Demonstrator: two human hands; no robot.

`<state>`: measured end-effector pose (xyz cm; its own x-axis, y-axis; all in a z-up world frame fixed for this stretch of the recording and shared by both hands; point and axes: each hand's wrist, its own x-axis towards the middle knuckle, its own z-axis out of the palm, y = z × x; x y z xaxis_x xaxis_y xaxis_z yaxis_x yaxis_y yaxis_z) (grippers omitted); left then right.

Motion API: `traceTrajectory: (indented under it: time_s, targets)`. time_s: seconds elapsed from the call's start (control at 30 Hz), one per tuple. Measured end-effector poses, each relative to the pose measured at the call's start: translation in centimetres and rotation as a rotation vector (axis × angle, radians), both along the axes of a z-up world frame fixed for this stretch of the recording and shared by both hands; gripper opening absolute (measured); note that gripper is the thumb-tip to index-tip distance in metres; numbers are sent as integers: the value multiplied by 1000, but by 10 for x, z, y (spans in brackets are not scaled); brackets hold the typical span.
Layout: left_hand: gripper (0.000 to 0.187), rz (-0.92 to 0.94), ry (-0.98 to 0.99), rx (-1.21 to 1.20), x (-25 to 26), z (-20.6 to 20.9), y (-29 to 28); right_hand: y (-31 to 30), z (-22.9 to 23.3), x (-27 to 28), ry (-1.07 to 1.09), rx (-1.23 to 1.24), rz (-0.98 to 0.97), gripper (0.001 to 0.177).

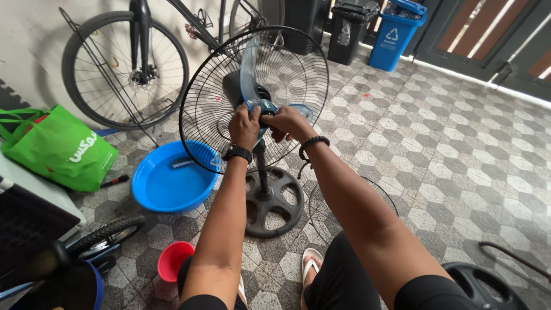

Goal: The person assembles a standing electric fan by attaching the front grille, inserting the fan blade, securing the blade cap, and fitting the rear grille. The person then attaches the control box to the motor housing and wipes the fan with a cloth.

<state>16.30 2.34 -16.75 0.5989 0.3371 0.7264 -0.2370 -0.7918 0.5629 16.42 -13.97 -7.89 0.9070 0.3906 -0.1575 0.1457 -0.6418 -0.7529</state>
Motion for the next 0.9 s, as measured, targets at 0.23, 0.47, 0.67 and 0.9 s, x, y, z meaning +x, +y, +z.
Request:
traceTrajectory:
  time_s: [0.23,0.47,0.67,0.9]
  targets:
    - [40,-54,146,12,-16,19,-1,3,-14,9,-36,22,-3,42]
    - [40,-61,235,-43,-15,14,-4,17,-38,17,-258,-166,-35,38]
    - [40,5,95,-86,-8,5,-2,14,-27,3,-371,-132,-52,47]
    - [37,-22,69,-61,-3,-8,3,11,-22,-7,-277,-33,-60,50]
